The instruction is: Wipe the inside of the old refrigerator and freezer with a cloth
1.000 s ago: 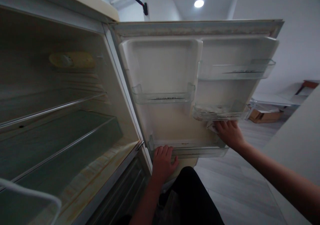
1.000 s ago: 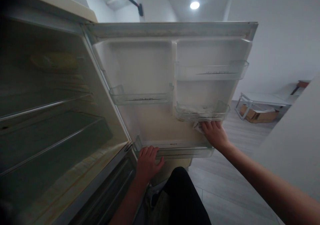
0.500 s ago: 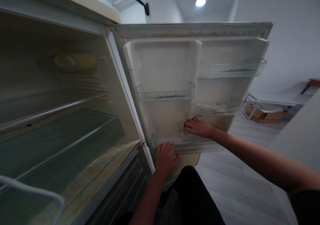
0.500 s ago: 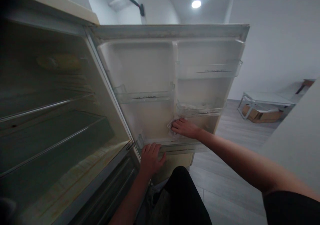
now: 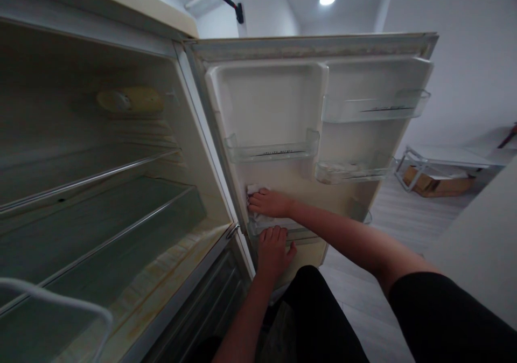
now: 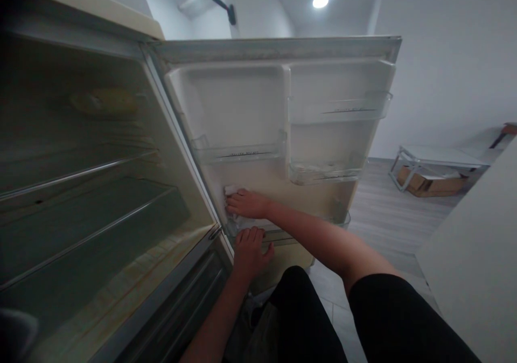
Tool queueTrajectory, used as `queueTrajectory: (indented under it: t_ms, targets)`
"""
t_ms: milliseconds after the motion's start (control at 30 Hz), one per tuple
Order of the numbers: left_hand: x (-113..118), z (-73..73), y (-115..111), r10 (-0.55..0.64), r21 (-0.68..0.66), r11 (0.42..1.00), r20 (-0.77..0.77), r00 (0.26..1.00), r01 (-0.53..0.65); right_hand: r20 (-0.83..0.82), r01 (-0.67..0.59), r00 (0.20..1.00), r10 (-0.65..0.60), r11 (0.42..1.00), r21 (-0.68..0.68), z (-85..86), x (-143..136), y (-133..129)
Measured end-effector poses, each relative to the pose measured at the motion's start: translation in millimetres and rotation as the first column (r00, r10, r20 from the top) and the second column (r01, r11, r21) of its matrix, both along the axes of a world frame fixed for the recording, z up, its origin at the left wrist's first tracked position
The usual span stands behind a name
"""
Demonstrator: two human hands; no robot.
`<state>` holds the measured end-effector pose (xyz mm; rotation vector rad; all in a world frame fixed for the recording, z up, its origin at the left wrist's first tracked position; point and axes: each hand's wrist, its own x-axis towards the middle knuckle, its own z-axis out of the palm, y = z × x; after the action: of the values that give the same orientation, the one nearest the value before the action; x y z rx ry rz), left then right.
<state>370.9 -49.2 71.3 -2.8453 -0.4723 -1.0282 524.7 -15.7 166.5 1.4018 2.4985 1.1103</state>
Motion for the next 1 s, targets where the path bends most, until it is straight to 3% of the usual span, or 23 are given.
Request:
queueTrajectory:
  t_ms: [100, 167, 267, 367, 467, 567, 667, 733, 833, 1000]
  targets:
    - [-4.7, 0.6, -0.2, -0.003, -0.001, 1.0, -0.003, 1.0, 0.003, 0.014, -0.06, 0.998, 0.06, 0.997, -0.043, -8.6, 7.6, -6.7]
    - [-6.9, 0.8, -0.4, 0.005, 0.012, 1.0, 0.009, 1.0, -0.005, 0.053, -0.088, 0.994, 0.097, 0.986, -0.141, -17.2, 16.9, -17.4]
    - [-8.7, 1.0, -0.3, 0.013, 0.026, 1.0, 0.014, 1.0, -0.014, 0.104, -0.097, 0.986, 0.133, 0.951, -0.293, -30.0, 34.7, -39.8]
    - [-9.5, 1.7, 0.0, -0.003, 0.018, 1.0, 0.009, 1.0, 0.003, 0.097, -0.056, 0.991, 0.091, 0.949, -0.311, -38.0, 56.3, -70.4]
    - [-9.9, 2.5, 0.4, -0.023, 0.001, 1.0, 0.021, 1.0, 0.023, 0.071, 0.028, 0.997, -0.005, 0.944, -0.328, -39.4, 82.1, -111.4]
    - [-9.3, 2.5, 0.8, -0.026, -0.012, 1.0, 0.016, 1.0, 0.026, 0.036, 0.133, 0.991, -0.13, 0.897, -0.421, -36.3, 110.0, -159.2]
    - [-7.1, 1.4, 0.6, -0.023, -0.029, 0.999, 0.005, 1.0, 0.023, -0.041, 0.288, 0.933, -0.357, 0.813, -0.506, -30.6, 131.5, -199.9]
    - [-4.9, 0.7, -0.4, -0.02, -0.039, 0.999, -0.001, 1.0, 0.02, -0.098, 0.409, 0.831, -0.547, 0.721, -0.559, -25.6, 136.7, -214.5]
    - [-2.5, 2.3, -3.1, -0.009, -0.047, 0.999, -0.006, 1.0, 0.009, -0.177, 0.466, 0.694, -0.698, 0.623, -0.629, -17.7, 127.9, -212.5]
    - [-10.4, 12.7, -3.6, -0.022, -0.031, 0.999, -0.06, 0.998, 0.02, -0.538, 0.125, 0.573, -0.618, 0.715, -0.688, -10.6, 86.8, -160.4]
